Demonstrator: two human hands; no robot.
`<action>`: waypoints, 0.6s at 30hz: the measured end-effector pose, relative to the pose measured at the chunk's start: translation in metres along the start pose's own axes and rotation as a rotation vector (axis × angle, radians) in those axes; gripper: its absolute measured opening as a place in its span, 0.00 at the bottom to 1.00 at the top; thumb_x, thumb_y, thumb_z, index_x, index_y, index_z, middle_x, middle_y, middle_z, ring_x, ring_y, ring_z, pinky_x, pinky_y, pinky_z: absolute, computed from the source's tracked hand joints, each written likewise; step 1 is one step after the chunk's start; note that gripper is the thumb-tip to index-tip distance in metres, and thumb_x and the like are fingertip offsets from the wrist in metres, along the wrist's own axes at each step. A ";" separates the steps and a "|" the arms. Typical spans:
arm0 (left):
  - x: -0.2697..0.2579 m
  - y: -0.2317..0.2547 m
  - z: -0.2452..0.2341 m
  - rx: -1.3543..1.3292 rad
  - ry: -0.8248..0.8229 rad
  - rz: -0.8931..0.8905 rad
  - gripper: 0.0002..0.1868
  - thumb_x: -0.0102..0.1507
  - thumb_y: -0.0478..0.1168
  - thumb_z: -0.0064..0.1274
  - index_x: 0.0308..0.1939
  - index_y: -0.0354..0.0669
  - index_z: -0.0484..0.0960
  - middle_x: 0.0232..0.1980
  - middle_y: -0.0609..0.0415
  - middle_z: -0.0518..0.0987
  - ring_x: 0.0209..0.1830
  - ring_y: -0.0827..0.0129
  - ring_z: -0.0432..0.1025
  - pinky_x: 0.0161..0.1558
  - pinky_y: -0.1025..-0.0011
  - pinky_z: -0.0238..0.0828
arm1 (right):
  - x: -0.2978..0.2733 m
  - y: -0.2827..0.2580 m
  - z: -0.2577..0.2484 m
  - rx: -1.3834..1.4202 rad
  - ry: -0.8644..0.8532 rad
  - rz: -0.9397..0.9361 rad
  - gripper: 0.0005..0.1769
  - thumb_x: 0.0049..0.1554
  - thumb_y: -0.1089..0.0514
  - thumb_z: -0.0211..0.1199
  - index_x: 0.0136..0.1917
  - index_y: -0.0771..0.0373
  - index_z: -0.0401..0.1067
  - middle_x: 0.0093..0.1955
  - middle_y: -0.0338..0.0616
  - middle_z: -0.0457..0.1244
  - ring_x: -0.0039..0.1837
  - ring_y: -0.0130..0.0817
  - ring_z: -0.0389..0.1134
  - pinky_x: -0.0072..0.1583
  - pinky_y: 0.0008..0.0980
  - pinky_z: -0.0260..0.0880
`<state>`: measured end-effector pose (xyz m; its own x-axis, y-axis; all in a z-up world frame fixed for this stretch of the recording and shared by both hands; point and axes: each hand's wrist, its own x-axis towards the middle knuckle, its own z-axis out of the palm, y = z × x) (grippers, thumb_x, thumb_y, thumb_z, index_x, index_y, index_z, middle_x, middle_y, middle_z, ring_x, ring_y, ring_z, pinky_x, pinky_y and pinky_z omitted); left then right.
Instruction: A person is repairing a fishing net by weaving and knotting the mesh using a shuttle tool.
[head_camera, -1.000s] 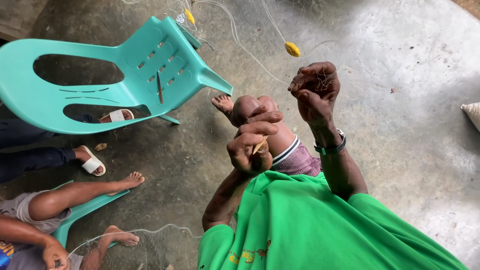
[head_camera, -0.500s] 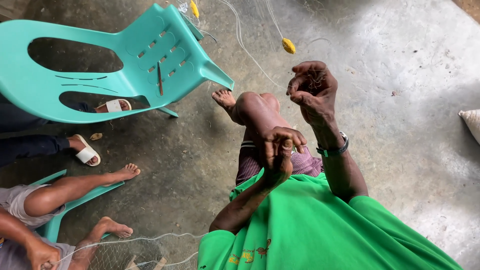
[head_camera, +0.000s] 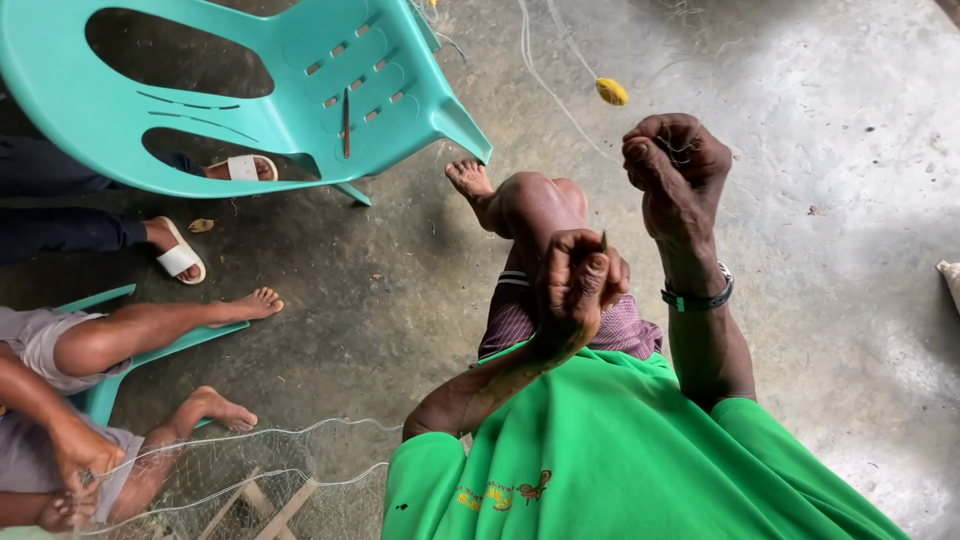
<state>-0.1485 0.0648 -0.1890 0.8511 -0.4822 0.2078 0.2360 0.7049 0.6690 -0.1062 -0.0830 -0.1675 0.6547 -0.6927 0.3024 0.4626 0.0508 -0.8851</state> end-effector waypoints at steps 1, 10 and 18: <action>0.004 0.003 0.000 0.004 0.006 0.006 0.08 0.76 0.36 0.40 0.55 0.35 0.65 0.33 0.45 0.71 0.30 0.66 0.72 0.20 0.84 0.60 | 0.000 0.000 0.000 0.004 -0.007 0.004 0.08 0.62 0.69 0.68 0.48 0.78 0.71 0.32 0.51 0.60 0.32 0.25 0.56 0.35 0.22 0.58; 0.073 0.037 -0.077 0.176 0.043 -0.003 0.14 0.75 0.42 0.39 0.43 0.36 0.73 0.42 0.43 0.78 0.30 0.67 0.74 0.30 0.76 0.67 | 0.006 0.022 -0.006 0.205 0.102 0.163 0.10 0.65 0.62 0.66 0.54 0.68 0.66 0.37 0.51 0.63 0.29 0.19 0.53 0.34 0.21 0.57; 0.265 0.040 -0.389 1.185 0.349 0.176 0.13 0.67 0.32 0.54 0.52 0.24 0.73 0.49 0.31 0.72 0.55 0.44 0.69 0.58 0.50 0.67 | 0.024 0.047 -0.020 0.685 0.143 0.193 0.10 0.71 0.46 0.45 0.54 0.51 0.59 0.58 0.41 0.61 0.38 0.26 0.53 0.42 0.22 0.54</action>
